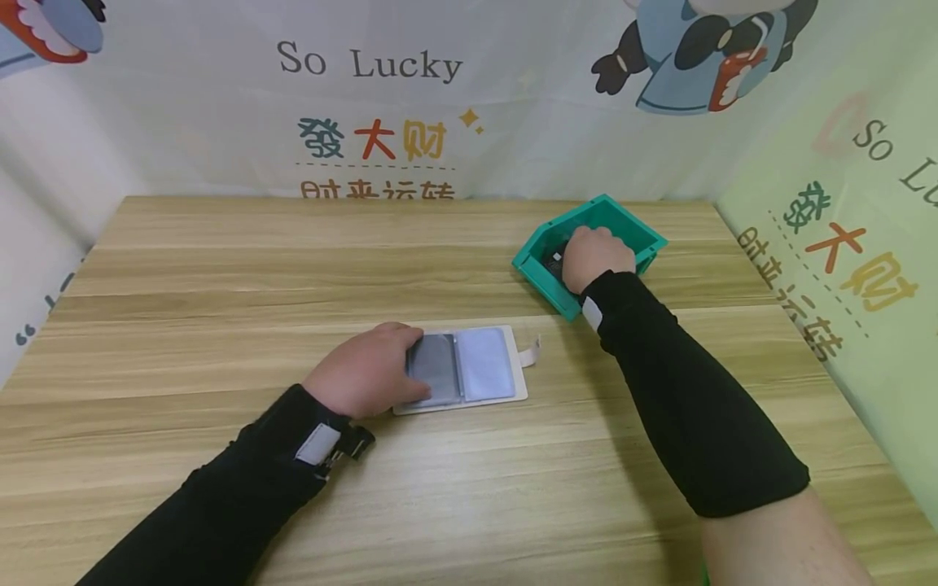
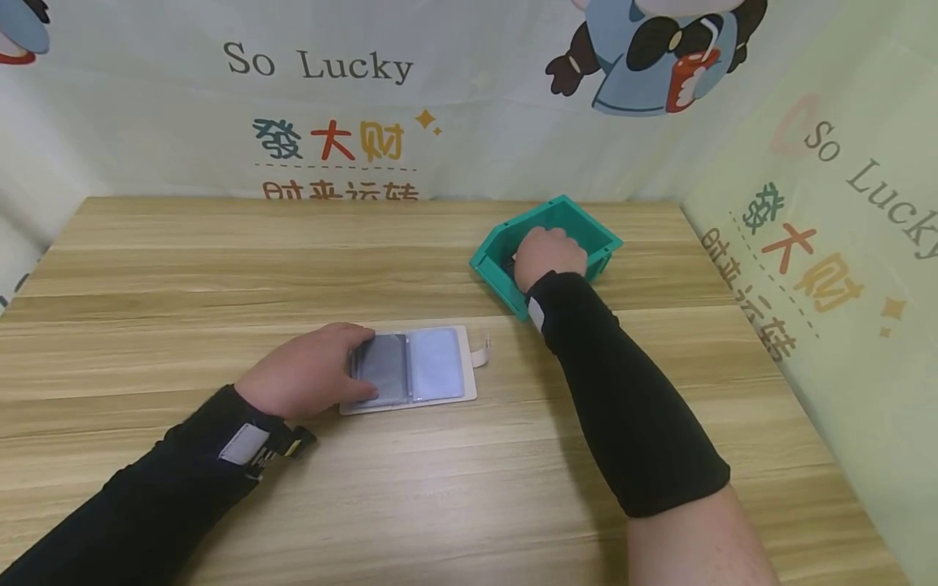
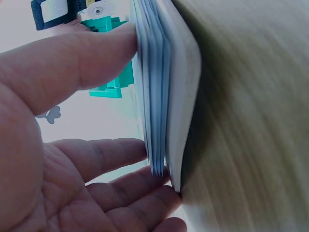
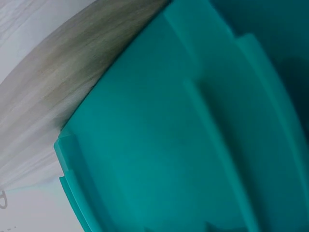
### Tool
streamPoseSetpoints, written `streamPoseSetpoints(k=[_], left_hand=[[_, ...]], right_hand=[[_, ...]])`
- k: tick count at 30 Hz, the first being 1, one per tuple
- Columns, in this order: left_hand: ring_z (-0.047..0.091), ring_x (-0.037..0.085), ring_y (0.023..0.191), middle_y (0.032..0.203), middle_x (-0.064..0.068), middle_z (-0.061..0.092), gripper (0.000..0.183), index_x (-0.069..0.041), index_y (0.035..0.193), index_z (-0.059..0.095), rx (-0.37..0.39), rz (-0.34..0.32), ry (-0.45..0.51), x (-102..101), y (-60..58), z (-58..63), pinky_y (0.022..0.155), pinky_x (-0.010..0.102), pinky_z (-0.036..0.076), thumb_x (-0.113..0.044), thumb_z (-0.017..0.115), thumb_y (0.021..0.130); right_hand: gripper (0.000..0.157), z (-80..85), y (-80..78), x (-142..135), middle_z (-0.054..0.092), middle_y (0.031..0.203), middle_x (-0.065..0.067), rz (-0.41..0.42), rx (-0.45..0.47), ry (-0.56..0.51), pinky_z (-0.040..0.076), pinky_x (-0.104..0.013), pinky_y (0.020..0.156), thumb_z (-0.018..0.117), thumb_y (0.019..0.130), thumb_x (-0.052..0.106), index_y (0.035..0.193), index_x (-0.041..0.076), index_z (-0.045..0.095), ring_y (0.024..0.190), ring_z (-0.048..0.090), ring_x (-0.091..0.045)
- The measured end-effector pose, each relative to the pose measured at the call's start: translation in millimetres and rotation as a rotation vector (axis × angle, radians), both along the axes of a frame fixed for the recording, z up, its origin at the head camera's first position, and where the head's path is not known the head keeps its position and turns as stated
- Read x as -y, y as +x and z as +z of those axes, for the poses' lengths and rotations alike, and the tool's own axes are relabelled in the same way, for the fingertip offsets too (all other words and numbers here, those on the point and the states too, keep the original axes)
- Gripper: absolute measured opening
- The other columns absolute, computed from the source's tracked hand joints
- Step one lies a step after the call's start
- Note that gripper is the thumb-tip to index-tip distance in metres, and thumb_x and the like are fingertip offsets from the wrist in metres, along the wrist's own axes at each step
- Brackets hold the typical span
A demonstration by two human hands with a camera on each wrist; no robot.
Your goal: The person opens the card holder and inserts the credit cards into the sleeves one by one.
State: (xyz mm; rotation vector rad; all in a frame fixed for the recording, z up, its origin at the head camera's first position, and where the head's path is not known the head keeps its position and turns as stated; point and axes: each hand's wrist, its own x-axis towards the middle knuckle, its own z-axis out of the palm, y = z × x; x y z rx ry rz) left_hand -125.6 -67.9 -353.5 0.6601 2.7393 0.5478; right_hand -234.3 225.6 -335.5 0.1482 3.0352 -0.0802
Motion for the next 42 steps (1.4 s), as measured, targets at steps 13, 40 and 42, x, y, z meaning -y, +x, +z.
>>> streamPoseSetpoints(k=[13,40,42], left_hand=[[0.050,0.021,0.095,0.125,0.015,0.053,0.075,0.002,0.133,0.046,0.000,-0.003,-0.002,1,-0.5,1.2,0.085,0.041,0.047,-0.037,0.075,0.076],[0.049,0.021,0.093,0.128,0.015,0.051,0.077,0.002,0.135,0.044,0.009,0.005,-0.009,1,0.6,2.9,0.084,0.040,0.047,-0.036,0.074,0.076],[0.049,0.021,0.093,0.128,0.014,0.051,0.077,0.002,0.135,0.044,0.007,0.008,-0.014,1,0.5,2.7,0.083,0.040,0.047,-0.037,0.074,0.076]], right_hand=[[0.018,6.2,-0.9,-10,0.059,0.091,-0.017,0.056,-0.059,-0.169,0.049,-0.044,0.073,0.045,0.094,0.010,0.098,-0.002,0.058,0.079,0.055,-0.030],[0.028,13.9,73.1,37,0.062,0.078,-0.006,0.189,-0.194,-0.548,0.046,-0.033,0.055,0.058,0.092,0.018,0.116,0.003,0.061,0.063,0.054,-0.017],[0.028,8.4,78.1,46,0.062,0.075,-0.004,0.218,-0.142,-0.546,0.045,-0.032,0.053,0.058,0.092,0.018,0.116,0.003,0.061,0.060,0.054,-0.016]])
